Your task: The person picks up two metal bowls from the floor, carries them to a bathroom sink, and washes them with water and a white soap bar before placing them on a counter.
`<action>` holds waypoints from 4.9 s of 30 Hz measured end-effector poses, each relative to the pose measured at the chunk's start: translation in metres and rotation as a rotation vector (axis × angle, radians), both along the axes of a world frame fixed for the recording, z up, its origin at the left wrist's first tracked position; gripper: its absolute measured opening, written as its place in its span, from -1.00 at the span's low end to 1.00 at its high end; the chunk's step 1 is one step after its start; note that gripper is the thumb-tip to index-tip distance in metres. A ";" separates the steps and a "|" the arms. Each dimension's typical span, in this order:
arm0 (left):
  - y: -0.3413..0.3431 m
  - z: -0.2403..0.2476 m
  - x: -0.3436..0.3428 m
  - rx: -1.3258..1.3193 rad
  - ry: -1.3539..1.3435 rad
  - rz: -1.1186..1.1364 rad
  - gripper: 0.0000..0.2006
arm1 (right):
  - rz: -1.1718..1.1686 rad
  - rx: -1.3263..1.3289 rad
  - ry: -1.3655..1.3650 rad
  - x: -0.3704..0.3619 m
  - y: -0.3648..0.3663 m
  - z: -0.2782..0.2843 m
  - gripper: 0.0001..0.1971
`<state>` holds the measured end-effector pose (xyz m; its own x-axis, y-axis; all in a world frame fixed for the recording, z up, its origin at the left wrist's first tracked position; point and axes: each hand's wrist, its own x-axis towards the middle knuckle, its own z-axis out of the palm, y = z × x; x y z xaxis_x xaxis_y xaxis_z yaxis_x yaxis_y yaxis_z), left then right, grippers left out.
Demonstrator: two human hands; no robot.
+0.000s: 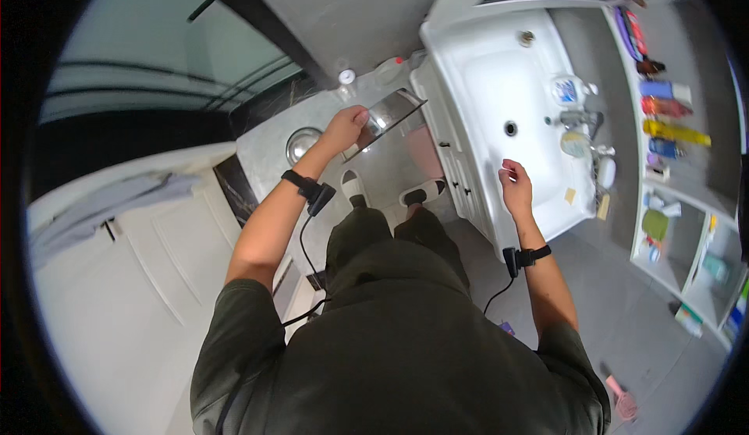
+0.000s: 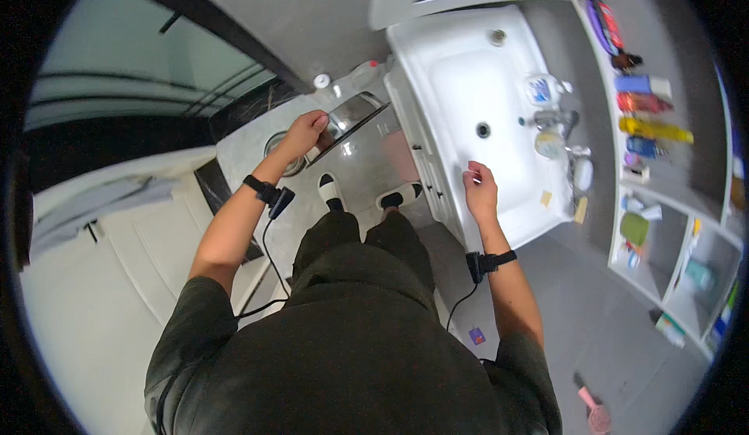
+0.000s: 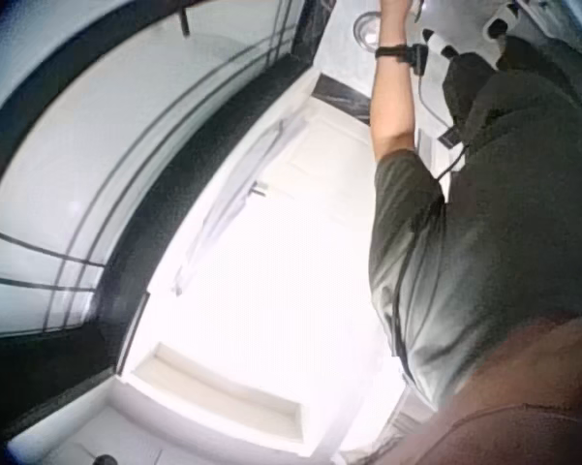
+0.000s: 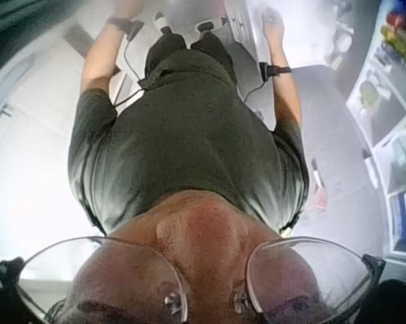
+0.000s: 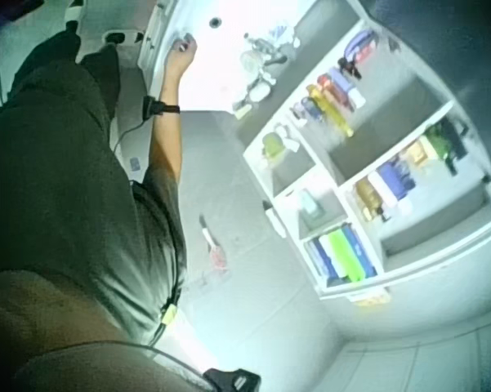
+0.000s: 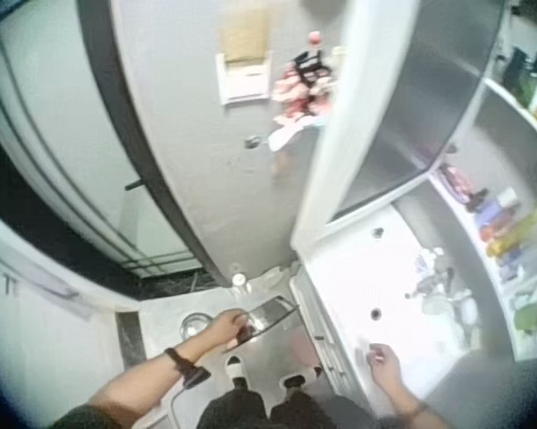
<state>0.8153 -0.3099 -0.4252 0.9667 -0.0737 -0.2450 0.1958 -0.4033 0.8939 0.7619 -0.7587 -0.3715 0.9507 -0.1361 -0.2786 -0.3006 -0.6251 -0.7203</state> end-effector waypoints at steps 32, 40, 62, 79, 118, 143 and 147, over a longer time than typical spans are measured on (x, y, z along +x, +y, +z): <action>-0.320 0.059 0.049 0.719 -0.936 -1.156 -0.83 | -0.706 0.894 0.092 0.164 -0.221 0.034 -0.70; -0.362 0.041 0.067 0.750 -1.002 -1.257 -0.84 | -0.665 0.996 -0.108 0.171 -0.213 0.046 -0.78; -0.326 -0.006 0.115 0.699 -1.023 -1.344 -0.66 | -1.012 0.572 -0.315 0.181 -0.190 0.048 -0.77; -0.330 -0.020 0.112 0.570 -1.237 -1.169 -0.79 | -0.127 -0.730 -0.103 0.158 -0.181 0.072 -0.33; -0.354 0.007 0.096 0.530 -1.098 -1.204 -0.84 | -1.114 0.954 0.555 0.044 -0.111 -0.079 -0.62; -0.522 0.145 0.207 0.638 -1.335 -1.121 -0.43 | -1.162 0.702 0.230 0.016 -0.112 -0.122 -0.70; -0.551 0.133 0.205 0.607 -1.341 -1.221 -0.39 | -1.170 0.670 0.216 0.014 -0.112 -0.121 -0.66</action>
